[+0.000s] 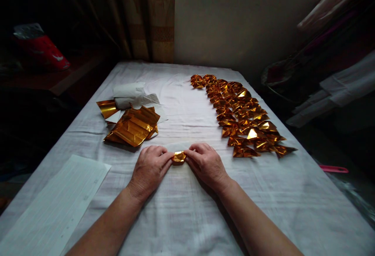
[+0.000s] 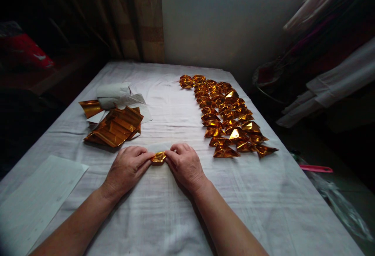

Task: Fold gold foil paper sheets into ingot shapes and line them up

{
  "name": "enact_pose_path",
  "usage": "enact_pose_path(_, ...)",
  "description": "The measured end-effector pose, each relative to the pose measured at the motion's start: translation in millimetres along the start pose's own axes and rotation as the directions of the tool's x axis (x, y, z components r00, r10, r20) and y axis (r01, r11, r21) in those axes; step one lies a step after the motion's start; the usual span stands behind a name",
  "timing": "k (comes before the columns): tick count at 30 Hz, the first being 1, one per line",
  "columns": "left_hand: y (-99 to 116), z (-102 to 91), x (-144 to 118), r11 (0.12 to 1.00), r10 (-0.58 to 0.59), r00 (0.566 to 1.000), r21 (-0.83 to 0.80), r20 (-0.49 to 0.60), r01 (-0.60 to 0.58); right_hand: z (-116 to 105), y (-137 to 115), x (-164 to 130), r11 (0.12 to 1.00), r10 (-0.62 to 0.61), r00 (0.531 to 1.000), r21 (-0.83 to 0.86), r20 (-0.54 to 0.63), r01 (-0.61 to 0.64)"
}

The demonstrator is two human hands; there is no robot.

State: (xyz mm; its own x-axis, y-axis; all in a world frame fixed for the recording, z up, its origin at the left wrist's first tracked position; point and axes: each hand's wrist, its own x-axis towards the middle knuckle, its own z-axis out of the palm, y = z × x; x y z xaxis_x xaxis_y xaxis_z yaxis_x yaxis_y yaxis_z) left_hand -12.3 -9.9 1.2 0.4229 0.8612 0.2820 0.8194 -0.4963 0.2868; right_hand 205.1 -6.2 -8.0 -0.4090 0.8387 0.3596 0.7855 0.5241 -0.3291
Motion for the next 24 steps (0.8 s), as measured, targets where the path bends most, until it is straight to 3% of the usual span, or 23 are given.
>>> enact_pose_path(7, 0.4, 1.0, -0.9, 1.0, 0.008, 1.0, 0.006, -0.008, -0.008, 1.5, -1.0, 0.6, 0.999, -0.044, 0.999, 0.025, -0.009, 0.044)
enact_pose_path(17, -0.3, 2.0, -0.9, 0.999, 0.033, 0.999, 0.038, -0.011, -0.033, -0.3, -2.6, 5.4, 0.999, -0.034, 0.996, 0.043, 0.078, 0.031)
enact_pose_path(24, -2.7, 3.1, 1.5, 0.998, -0.04, 0.999, -0.058, 0.008, 0.04, -0.4, -2.2, 8.0, 0.99, 0.058, 0.993, 0.12, 0.105, -0.07)
